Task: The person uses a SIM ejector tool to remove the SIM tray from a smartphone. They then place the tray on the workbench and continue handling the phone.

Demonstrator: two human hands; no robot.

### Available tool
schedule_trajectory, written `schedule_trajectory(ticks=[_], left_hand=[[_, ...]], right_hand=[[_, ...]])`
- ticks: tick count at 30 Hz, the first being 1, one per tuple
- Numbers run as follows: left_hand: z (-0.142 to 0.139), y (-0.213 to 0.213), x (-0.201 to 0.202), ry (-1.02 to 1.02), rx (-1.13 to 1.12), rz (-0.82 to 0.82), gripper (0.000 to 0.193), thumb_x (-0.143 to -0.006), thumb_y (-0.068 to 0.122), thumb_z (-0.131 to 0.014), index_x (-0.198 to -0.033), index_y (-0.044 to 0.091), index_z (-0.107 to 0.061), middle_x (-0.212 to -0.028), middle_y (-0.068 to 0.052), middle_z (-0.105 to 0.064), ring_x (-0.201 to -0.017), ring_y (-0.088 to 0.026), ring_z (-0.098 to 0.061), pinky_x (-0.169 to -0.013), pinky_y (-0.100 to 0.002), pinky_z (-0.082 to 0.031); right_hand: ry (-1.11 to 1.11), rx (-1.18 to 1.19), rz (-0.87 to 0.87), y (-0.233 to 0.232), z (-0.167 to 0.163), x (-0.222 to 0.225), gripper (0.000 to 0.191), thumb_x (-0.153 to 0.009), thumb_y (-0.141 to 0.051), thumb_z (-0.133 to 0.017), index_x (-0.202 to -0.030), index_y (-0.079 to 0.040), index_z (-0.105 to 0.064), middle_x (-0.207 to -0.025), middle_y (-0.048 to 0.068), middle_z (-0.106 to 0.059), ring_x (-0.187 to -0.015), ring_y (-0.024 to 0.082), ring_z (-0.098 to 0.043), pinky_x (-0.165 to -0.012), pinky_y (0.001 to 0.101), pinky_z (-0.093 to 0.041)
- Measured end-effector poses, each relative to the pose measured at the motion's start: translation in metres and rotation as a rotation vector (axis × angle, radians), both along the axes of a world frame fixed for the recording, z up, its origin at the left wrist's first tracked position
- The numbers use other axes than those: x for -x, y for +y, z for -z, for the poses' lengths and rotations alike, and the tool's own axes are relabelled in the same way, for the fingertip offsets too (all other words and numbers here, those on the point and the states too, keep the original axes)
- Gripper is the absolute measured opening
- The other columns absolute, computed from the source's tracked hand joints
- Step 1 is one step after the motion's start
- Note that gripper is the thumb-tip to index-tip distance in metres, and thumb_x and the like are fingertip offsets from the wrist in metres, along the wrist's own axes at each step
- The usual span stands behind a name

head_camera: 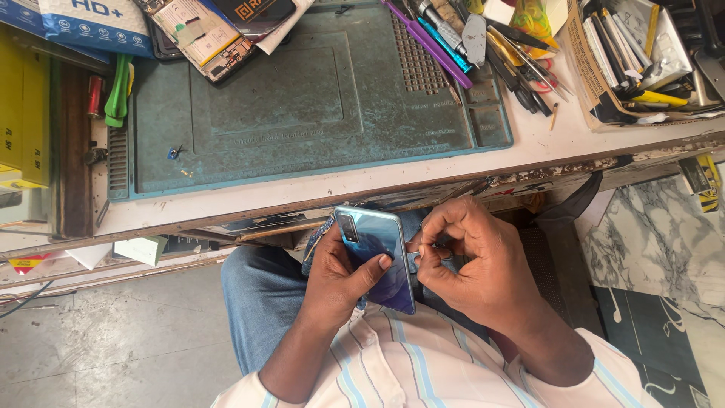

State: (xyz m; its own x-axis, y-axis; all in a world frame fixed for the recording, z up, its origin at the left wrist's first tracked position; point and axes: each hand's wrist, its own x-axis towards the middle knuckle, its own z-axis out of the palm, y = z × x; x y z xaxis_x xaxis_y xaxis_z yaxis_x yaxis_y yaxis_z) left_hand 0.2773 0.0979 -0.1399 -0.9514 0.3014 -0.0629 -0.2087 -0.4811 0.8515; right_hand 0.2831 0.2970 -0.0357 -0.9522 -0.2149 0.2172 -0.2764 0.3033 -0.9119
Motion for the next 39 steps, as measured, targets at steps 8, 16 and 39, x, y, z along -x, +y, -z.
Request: schedule_trajectory(ticks=[8, 16, 39], left_hand=[[-0.002, -0.001, 0.000, -0.002, -0.007, 0.016, 0.048, -0.088, 0.008, -0.082, -0.129, 0.003, -0.057, -0.116, -0.008, -0.070, -0.111, -0.015, -0.067, -0.101, -0.035, -0.057], [-0.007, -0.002, 0.000, -0.001, 0.040, -0.002, 0.045, -0.088, 0.007, -0.082, -0.127, 0.003, -0.059, -0.114, -0.007, -0.070, -0.108, -0.013, -0.067, -0.099, -0.033, -0.056], [-0.024, 0.003, -0.001, -0.076, 0.059, -0.060, 0.040, -0.088, -0.004, -0.074, -0.125, 0.003, -0.059, -0.110, -0.006, -0.072, -0.101, -0.012, -0.068, -0.090, -0.030, -0.058]], right_hand=[[-0.007, -0.014, 0.009, -0.003, -0.002, 0.000, 0.029, -0.087, 0.006, -0.071, -0.106, -0.002, -0.051, -0.091, 0.009, -0.071, -0.085, 0.010, -0.074, -0.070, 0.0245, -0.065], [0.051, -0.054, 0.023, -0.001, -0.005, 0.000, 0.029, -0.087, 0.003, -0.075, -0.106, -0.001, -0.053, -0.093, 0.009, -0.071, -0.090, 0.012, -0.076, -0.075, 0.0248, -0.064], [0.206, -0.101, 0.093, 0.004, 0.009, 0.002, 0.028, -0.087, 0.009, -0.074, -0.088, -0.004, -0.050, -0.097, 0.013, -0.075, -0.095, 0.016, -0.079, -0.077, 0.0265, -0.065]])
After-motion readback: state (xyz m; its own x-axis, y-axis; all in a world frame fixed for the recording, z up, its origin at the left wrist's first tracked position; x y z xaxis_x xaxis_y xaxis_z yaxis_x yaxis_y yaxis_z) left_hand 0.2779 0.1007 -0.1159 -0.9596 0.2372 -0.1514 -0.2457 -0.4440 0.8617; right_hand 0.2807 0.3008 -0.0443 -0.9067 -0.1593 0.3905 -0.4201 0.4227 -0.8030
